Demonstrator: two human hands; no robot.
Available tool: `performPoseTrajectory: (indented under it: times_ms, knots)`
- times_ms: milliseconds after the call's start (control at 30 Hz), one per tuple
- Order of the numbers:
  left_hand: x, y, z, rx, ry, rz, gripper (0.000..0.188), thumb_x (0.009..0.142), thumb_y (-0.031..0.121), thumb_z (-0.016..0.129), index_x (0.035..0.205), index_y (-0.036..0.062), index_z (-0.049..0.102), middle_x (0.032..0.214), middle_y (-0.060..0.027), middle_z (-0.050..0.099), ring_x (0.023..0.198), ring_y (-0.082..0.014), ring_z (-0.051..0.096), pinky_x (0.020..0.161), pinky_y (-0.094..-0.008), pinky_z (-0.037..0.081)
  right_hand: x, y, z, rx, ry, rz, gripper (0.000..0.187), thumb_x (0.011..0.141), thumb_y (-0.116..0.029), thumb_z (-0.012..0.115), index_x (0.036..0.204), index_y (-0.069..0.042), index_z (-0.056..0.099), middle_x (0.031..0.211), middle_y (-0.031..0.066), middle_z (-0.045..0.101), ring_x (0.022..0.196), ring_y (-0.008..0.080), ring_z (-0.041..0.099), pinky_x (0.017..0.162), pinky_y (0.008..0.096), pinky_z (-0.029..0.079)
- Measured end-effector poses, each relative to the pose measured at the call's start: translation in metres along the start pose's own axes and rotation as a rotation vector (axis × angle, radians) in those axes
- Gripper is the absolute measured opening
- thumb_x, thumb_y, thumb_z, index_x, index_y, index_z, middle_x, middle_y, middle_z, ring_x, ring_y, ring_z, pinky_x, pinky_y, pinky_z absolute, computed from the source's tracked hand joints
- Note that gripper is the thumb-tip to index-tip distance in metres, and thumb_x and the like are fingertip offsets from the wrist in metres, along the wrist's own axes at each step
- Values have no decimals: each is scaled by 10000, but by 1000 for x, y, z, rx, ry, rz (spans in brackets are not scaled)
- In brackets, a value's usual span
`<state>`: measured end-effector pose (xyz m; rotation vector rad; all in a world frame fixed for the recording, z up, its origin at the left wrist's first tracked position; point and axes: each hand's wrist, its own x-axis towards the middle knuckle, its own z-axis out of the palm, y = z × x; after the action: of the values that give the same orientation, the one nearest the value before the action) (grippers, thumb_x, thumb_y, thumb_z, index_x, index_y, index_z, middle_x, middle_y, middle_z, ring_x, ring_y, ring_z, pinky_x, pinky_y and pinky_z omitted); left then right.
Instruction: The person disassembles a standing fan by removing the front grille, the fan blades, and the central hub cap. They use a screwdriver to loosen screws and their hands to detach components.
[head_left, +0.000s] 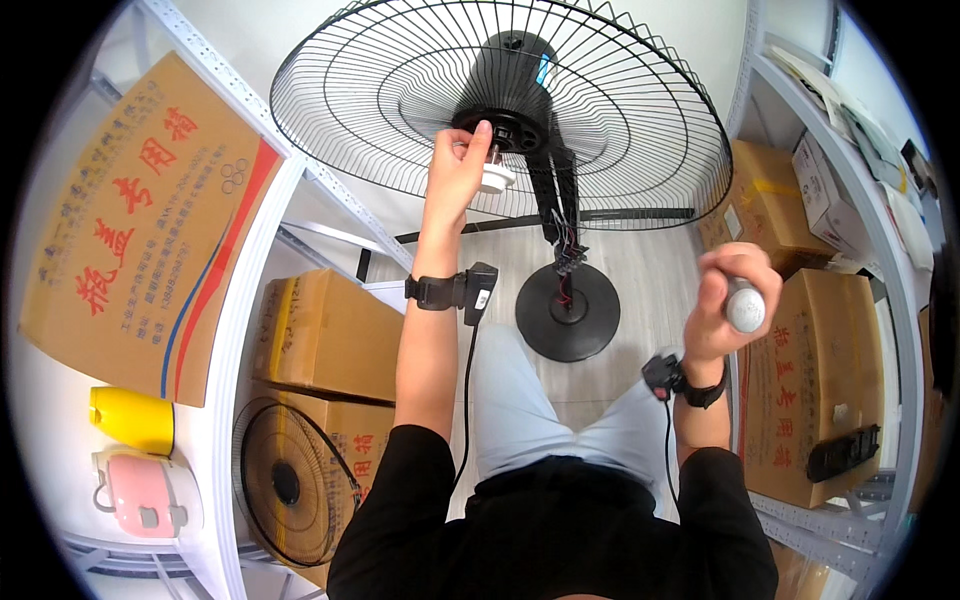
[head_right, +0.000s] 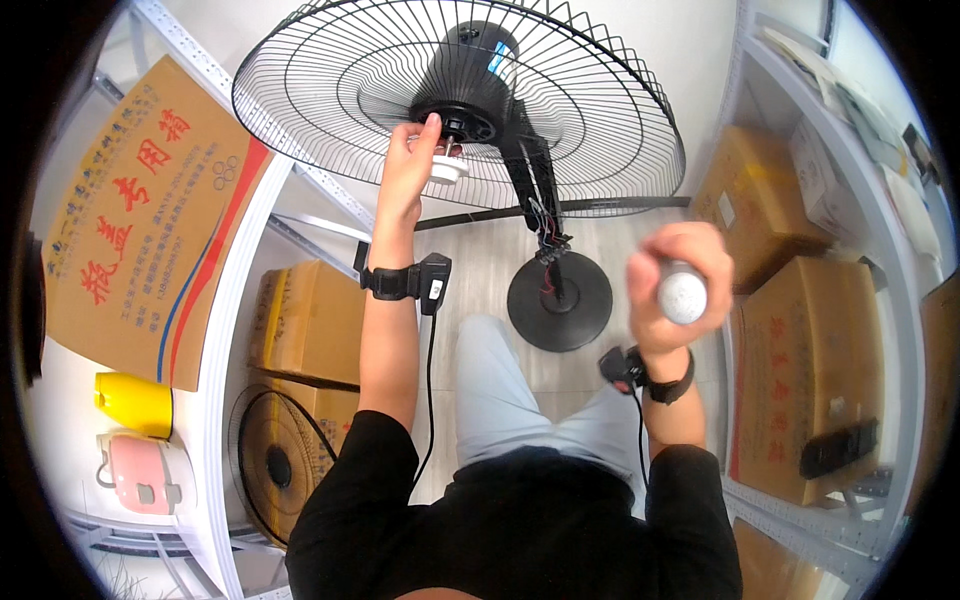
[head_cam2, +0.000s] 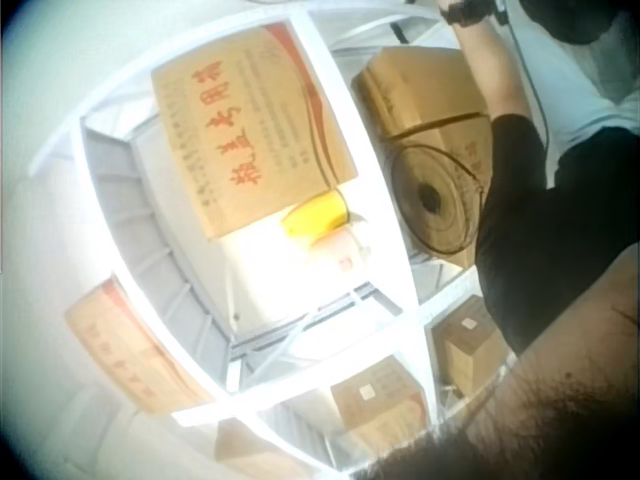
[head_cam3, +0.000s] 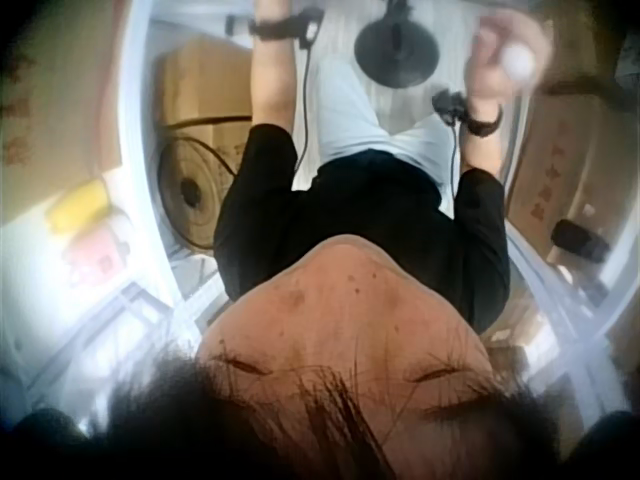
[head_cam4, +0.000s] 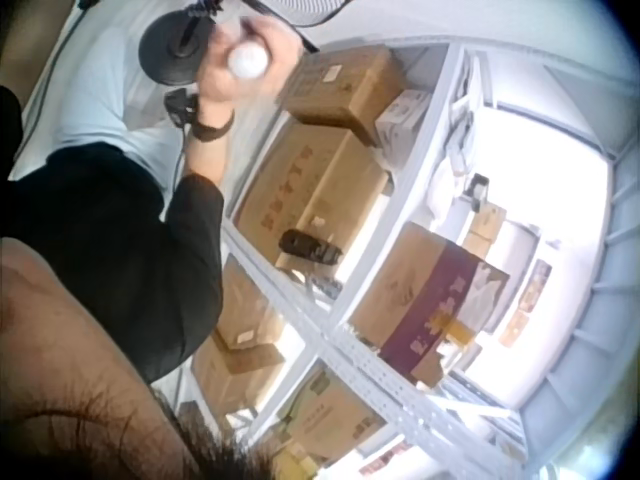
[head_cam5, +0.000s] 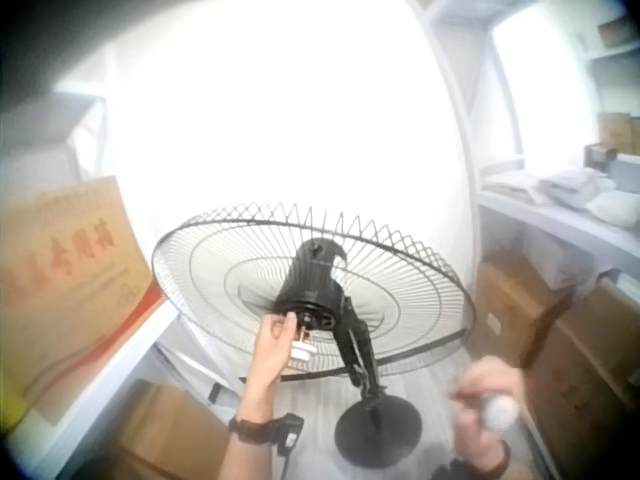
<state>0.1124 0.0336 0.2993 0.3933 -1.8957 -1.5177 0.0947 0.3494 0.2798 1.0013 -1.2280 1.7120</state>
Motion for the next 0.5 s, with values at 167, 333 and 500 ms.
performPoseTrajectory:
  times_ms: [167,333,500]
  knots:
    - [-23,-22,-5,-36,87,114,450,1058,369,490,1295,-12,455,1117,-168,623,974,-205,632,856,-334,501,2,-3,37,-81,-338,154,488,752,-488,839,929,-55,698,937,62,571,833,198,571,761,335,473]
    - [-74,-20,-14,379,-6,591,498,931,186,640,1365,16,466,1434,-241,427,1331,-348,449,1091,-440,379,-19,15,82,100,-402,421,320,759,-265,861,964,-64,721,941,47,574,840,162,572,743,295,475]
    - [-113,-7,-21,541,-182,594,793,727,-5,670,1466,183,456,1597,-283,209,1425,-468,322,1116,-505,369,-49,23,115,339,-430,673,244,791,-153,833,995,-72,725,969,44,602,880,164,593,767,304,494]
